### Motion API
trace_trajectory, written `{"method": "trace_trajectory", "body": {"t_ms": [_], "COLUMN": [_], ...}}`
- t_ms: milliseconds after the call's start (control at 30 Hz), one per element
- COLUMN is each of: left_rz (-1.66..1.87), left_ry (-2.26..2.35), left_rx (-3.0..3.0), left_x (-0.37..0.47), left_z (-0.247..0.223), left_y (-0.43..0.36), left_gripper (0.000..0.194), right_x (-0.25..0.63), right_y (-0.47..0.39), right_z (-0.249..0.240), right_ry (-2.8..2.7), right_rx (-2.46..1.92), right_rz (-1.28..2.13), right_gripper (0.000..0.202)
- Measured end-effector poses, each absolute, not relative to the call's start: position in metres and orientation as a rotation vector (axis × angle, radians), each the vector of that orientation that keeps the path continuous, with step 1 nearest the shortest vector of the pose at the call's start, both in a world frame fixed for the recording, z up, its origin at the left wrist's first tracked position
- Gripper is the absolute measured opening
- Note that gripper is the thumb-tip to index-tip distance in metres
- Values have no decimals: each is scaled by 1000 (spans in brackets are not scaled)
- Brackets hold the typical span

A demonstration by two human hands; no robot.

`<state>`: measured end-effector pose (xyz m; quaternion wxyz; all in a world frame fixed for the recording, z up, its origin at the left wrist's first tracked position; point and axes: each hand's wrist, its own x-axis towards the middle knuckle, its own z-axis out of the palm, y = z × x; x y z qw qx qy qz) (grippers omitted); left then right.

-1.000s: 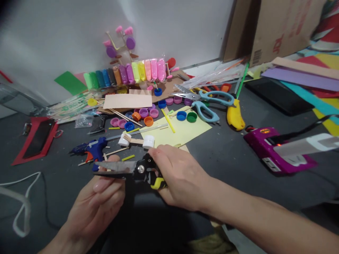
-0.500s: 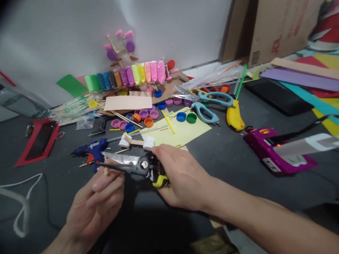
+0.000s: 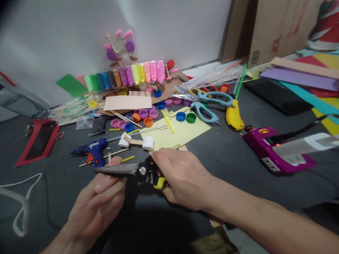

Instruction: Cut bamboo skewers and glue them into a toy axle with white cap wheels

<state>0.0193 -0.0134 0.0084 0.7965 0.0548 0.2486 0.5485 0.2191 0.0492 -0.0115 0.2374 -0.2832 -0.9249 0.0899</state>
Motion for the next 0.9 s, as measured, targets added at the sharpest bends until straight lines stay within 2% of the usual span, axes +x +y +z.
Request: {"method": "trace_trajectory", "body": {"t_ms": [200, 500, 733, 900], "left_rz": [1195, 1185, 1182, 1187], "left_ry": [505, 581, 561, 552], "left_rx": [43, 48, 97, 76], "left_x": [19, 20, 20, 20], "left_z": [10, 16, 12, 12], "left_y": [-12, -10, -13, -12], "left_gripper": [15, 22, 22, 22], "right_x": [219, 215, 218, 218], "right_y": [54, 52, 51, 53], "right_z": [-12, -10, -12, -15], "right_ry": [-2423, -2475, -2523, -2466], "right_rx": [-774, -761, -772, -778], "right_rz": [308, 343, 252, 349], "right_gripper": [34, 27, 34, 37]}}
